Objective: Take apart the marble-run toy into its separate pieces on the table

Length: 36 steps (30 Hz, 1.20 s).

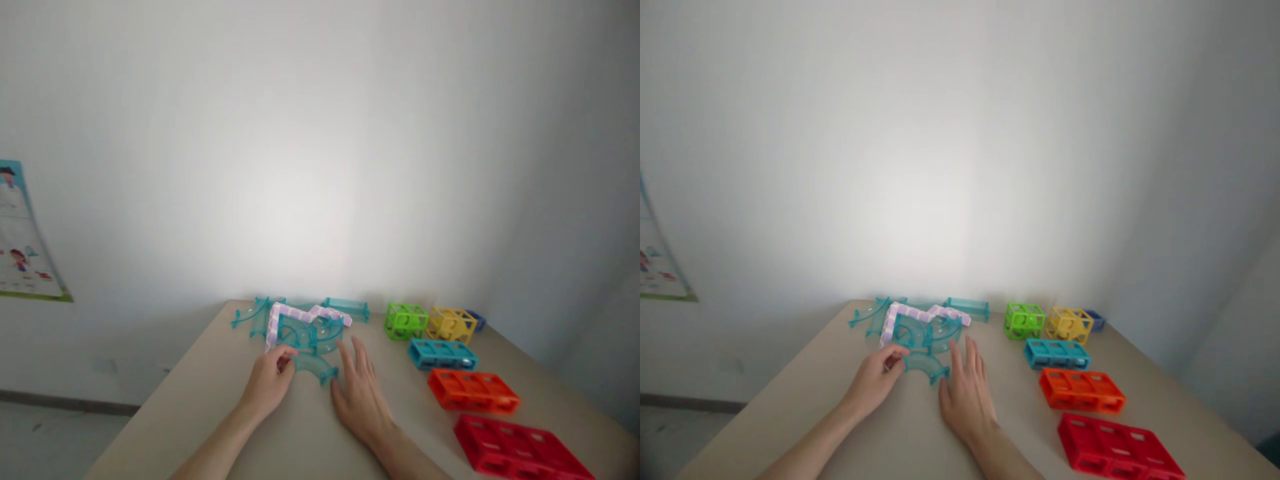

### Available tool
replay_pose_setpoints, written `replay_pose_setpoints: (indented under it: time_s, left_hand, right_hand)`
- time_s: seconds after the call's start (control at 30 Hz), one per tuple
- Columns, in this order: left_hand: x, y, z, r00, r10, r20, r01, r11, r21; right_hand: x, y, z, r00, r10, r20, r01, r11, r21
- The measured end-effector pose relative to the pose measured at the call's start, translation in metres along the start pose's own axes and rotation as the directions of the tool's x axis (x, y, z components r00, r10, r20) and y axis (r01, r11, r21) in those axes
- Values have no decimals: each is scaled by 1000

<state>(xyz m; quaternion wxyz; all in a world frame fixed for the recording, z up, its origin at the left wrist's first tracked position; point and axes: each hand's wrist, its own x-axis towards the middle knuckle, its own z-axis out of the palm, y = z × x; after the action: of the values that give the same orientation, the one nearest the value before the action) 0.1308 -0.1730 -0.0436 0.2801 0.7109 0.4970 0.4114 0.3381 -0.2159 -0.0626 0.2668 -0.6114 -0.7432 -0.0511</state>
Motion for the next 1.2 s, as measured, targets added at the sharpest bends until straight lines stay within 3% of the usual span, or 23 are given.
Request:
replay_pose_setpoints:
  time_s: [0.17, 0.37, 0.5, 0.6, 0.7, 0.87, 1.07, 1.2]
  left_hand:
    - [8, -11, -2, 985, -100, -138, 103, 995, 15]
    - [13, -14, 2, 968, -88, -235, 107, 992, 73]
    - [17, -21, -9, 911, -23, -411, 107, 977, 184]
    - [21, -30, -18, 864, -52, -500, 211, 941, 266]
    - [26, -38, -20, 851, -135, -508, 327, 892, 312]
    - [33, -42, -17, 885, -197, -422, 328, 906, 266]
    - [37, -44, -24, 852, -283, -441, 339, 940, 50]
    - [39, -49, -28, 795, -335, -505, 332, 938, -98]
  right_hand:
    - [32, 1, 15, 996, -32, 89, 24, 996, 90]
    - [36, 3, 19, 987, -129, 94, 106, 969, 223]
    - [39, 11, 16, 982, -184, 32, 157, 906, 393]
    - [45, 21, 16, 991, -117, -63, 133, 880, 455]
    - [54, 34, 19, 992, 7, -129, 50, 899, 435]
    - [68, 50, 24, 961, 153, -232, -50, 917, 396]
    - [67, 42, 21, 965, 59, -256, 53, 910, 411]
    - [64, 32, 16, 962, 9, -273, 111, 902, 418]
